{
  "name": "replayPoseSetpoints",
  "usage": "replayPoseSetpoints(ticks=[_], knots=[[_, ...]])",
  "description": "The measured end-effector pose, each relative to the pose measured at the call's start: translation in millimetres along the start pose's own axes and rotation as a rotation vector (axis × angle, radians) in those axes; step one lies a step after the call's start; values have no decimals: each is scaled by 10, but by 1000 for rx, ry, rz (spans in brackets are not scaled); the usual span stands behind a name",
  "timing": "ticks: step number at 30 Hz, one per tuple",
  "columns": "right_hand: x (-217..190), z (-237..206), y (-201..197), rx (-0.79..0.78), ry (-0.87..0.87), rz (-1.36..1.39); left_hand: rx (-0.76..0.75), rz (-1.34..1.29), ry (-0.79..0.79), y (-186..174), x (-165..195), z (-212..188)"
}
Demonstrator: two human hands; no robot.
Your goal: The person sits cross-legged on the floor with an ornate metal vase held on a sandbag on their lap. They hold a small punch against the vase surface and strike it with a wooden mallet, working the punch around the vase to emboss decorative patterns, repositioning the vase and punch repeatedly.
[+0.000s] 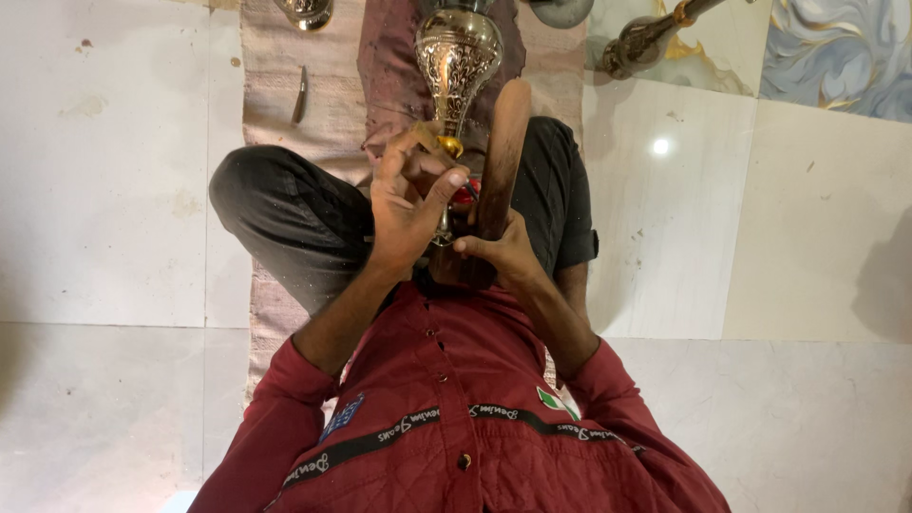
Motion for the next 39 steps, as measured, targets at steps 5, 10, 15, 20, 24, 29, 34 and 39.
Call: replayPoseSetpoints(ticks=[5, 10, 15, 20, 24, 29, 34, 39], knots=[[4, -19, 11, -75, 47, 72, -39, -82, -123, 59, -32, -74], [36, -109, 12, -27, 46, -47, 33, -129, -146, -7, -45, -46], [-93, -202, -5, 1, 120, -36, 5, -63, -118, -282, 63, 88], [-149, -138, 53, -144, 140, -148, 40, 25, -31, -415, 116, 126], [-15, -61, 127, -147, 131, -270, 42, 42, -232, -170, -84, -44], [-31, -109, 218, -92, 65, -195, 76, 153, -173, -207, -124, -128], [-309, -171, 493, 60, -40, -542, 76, 37, -84, -351, -84, -173], [-546, -195, 728, 157, 37, -689, 7, -52, -113, -379, -113, -198]])
Point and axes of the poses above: each hand's wrist, its own z-axis towards the middle knuckle, its own y-axis out of the palm, x = y × z, the point moved 5 cm from there along z, towards the middle knuckle, and after that the axes turned 13 degrees about -x, right-handed, at the moved point
